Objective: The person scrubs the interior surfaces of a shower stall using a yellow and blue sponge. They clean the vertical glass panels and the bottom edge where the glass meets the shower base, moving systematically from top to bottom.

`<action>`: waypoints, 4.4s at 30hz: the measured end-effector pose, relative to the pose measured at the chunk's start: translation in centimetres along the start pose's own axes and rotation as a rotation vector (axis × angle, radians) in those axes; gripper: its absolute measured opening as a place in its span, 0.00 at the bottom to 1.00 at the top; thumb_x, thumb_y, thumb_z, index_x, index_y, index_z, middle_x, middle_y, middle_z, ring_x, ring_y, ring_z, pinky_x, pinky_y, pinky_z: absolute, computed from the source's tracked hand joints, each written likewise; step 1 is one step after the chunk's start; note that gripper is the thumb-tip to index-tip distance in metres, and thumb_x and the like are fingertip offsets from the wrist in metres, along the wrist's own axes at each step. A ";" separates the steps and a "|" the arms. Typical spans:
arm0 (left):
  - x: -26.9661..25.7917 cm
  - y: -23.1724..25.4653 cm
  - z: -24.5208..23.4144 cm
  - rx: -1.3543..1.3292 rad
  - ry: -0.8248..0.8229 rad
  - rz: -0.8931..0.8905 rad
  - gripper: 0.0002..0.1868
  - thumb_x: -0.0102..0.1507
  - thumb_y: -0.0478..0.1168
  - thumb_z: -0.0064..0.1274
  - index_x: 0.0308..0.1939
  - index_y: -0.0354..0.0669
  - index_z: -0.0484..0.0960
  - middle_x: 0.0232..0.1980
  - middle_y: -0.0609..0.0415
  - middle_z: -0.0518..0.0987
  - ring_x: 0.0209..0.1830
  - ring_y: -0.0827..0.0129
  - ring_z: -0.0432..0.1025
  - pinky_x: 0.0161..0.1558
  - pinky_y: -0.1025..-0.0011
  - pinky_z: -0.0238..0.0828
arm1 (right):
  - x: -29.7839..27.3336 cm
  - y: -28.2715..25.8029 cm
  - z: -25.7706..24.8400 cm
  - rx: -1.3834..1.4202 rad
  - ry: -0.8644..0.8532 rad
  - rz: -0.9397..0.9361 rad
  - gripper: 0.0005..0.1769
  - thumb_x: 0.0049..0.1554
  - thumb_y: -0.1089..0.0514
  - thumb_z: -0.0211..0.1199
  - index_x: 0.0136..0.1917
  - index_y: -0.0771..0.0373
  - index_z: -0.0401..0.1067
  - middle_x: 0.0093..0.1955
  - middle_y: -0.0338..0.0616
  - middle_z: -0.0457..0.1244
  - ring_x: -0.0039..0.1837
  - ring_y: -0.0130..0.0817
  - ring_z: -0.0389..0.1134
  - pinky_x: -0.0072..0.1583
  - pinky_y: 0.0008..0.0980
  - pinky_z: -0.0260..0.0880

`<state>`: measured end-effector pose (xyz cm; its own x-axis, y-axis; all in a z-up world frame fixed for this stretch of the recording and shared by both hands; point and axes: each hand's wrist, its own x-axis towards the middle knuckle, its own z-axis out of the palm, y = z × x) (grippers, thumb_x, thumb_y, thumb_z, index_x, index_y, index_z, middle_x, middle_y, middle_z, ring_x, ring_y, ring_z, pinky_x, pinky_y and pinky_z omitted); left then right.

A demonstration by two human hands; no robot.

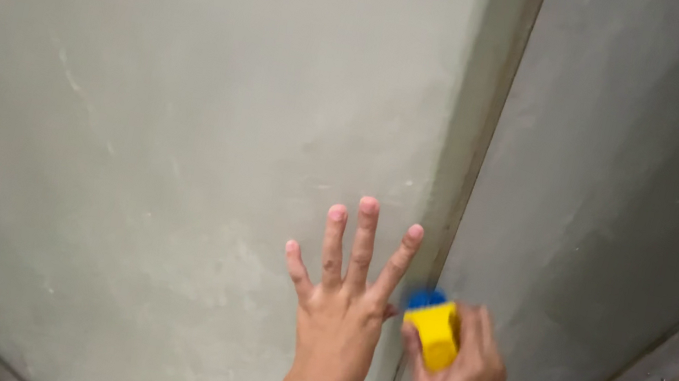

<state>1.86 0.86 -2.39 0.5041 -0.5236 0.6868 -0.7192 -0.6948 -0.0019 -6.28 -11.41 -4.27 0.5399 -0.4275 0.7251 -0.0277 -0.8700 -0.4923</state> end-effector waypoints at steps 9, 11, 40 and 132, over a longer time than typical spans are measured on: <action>-0.4 -0.6 0.3 -0.029 -0.029 0.012 0.59 0.51 0.50 0.67 0.81 0.75 0.48 0.85 0.49 0.38 0.84 0.48 0.32 0.71 0.30 0.24 | -2.9 1.0 1.1 0.099 -0.007 0.155 0.25 0.51 0.51 0.71 0.54 0.68 0.68 0.44 0.55 0.65 0.45 0.51 0.70 0.46 0.42 0.69; -0.4 -0.7 0.2 -0.021 -0.032 0.019 0.59 0.52 0.50 0.67 0.81 0.74 0.48 0.85 0.48 0.37 0.84 0.48 0.31 0.71 0.30 0.22 | -3.2 0.9 1.3 0.055 -0.033 0.144 0.24 0.50 0.51 0.72 0.52 0.68 0.68 0.44 0.56 0.65 0.45 0.53 0.70 0.45 0.42 0.69; -1.7 -0.6 1.0 -0.041 -0.033 0.034 0.55 0.56 0.34 0.60 0.82 0.71 0.51 0.86 0.49 0.39 0.85 0.49 0.32 0.72 0.26 0.29 | -10.9 6.0 3.8 -0.108 -0.154 0.057 0.30 0.49 0.44 0.71 0.53 0.69 0.70 0.42 0.54 0.62 0.40 0.53 0.68 0.40 0.45 0.69; -4.9 -2.5 2.8 0.012 0.011 0.125 0.50 0.56 0.39 0.59 0.81 0.68 0.54 0.85 0.50 0.40 0.83 0.42 0.29 0.65 0.22 0.16 | -1.9 2.2 0.7 0.137 0.106 0.051 0.25 0.53 0.51 0.71 0.56 0.68 0.67 0.46 0.50 0.63 0.45 0.48 0.69 0.46 0.42 0.69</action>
<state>2.49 3.75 -7.84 0.4060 -0.6012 0.6883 -0.7701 -0.6306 -0.0965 -6.79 -12.35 -7.00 0.4485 -0.4998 0.7410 0.0664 -0.8081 -0.5852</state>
